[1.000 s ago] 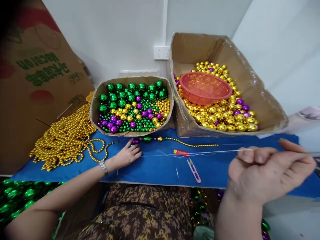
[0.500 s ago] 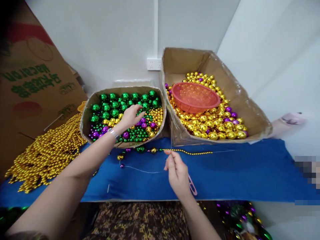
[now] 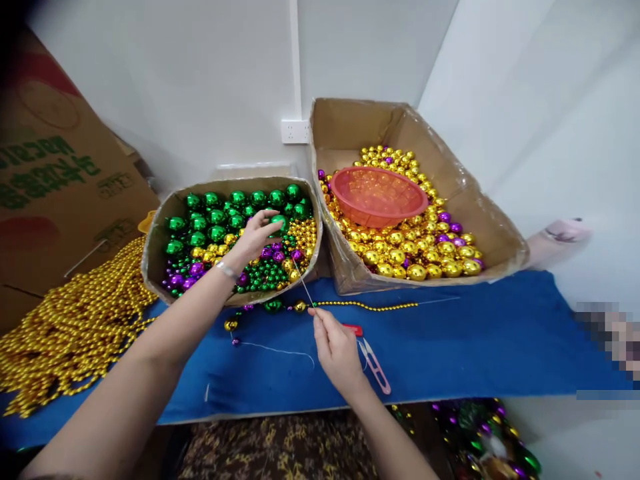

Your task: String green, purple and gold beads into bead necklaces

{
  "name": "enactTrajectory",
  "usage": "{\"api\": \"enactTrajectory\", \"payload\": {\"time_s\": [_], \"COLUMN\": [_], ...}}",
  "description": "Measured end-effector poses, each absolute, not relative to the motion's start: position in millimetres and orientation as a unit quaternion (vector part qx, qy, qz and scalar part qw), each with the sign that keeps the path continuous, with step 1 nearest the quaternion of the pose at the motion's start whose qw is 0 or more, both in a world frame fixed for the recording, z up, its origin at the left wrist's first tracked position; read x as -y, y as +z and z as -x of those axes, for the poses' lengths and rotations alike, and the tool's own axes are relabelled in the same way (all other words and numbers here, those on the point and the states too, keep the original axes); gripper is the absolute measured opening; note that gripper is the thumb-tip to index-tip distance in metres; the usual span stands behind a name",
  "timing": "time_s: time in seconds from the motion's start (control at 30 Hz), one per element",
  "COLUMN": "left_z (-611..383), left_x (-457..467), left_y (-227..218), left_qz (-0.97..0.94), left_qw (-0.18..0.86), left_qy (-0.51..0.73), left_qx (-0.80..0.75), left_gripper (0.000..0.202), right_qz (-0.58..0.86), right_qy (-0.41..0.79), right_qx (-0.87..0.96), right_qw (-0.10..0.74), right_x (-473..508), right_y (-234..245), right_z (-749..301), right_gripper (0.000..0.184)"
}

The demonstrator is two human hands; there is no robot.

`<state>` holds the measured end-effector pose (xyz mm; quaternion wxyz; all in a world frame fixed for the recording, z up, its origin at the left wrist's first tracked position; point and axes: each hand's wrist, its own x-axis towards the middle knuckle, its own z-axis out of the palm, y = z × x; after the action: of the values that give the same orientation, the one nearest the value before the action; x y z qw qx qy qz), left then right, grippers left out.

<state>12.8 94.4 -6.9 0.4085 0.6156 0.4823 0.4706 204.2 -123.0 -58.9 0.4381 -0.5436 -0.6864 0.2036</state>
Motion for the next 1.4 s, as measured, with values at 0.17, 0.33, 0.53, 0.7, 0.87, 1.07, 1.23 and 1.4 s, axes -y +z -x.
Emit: {"api": "enactTrajectory", "payload": {"time_s": [0.17, 0.33, 0.53, 0.7, 0.87, 1.07, 1.23, 1.4], "left_z": [9.7, 21.7, 24.2, 17.9, 8.6, 6.0, 7.1, 7.9], "left_x": [-18.2, 19.1, 32.4, 47.8, 64.9, 76.0, 83.3, 88.8], "left_y": [-7.5, -13.4, -13.4, -25.3, -35.4, -39.1, -47.9, -51.1], "left_qz": [-0.486, -0.459, -0.461, -0.52, -0.522, -0.492, -0.483, -0.49], "left_qw": [0.613, 0.615, 0.596, 0.534, 0.553, 0.571, 0.568, 0.543], "left_qy": [0.516, 0.527, 0.537, 0.55, 0.548, 0.559, 0.562, 0.574], "left_qx": [-0.349, -0.365, -0.379, -0.377, -0.35, -0.346, -0.358, -0.369], "left_gripper": [0.038, 0.037, 0.039, 0.04, 0.041, 0.062, 0.062, 0.063], "right_qz": [0.515, 0.489, 0.485, 0.493, 0.489, 0.475, 0.462, 0.46], "right_qy": [0.156, 0.145, 0.134, 0.127, 0.158, 0.166, 0.147, 0.147], "right_qx": [0.725, 0.753, 0.768, 0.77, 0.76, 0.755, 0.768, 0.771], "right_qw": [0.429, 0.416, 0.397, 0.385, 0.398, 0.421, 0.419, 0.414], "right_x": [124.3, 127.1, 128.5, 127.5, 128.7, 133.7, 135.6, 137.9], "right_y": [-61.6, -67.4, -70.6, -74.5, -76.5, -86.5, -99.0, -102.6], "right_z": [-199.5, -191.1, -186.3, -182.0, -179.5, -181.5, -183.1, -183.0], "right_gripper": [0.026, 0.025, 0.025, 0.025, 0.024, 0.02, 0.02, 0.021]}}
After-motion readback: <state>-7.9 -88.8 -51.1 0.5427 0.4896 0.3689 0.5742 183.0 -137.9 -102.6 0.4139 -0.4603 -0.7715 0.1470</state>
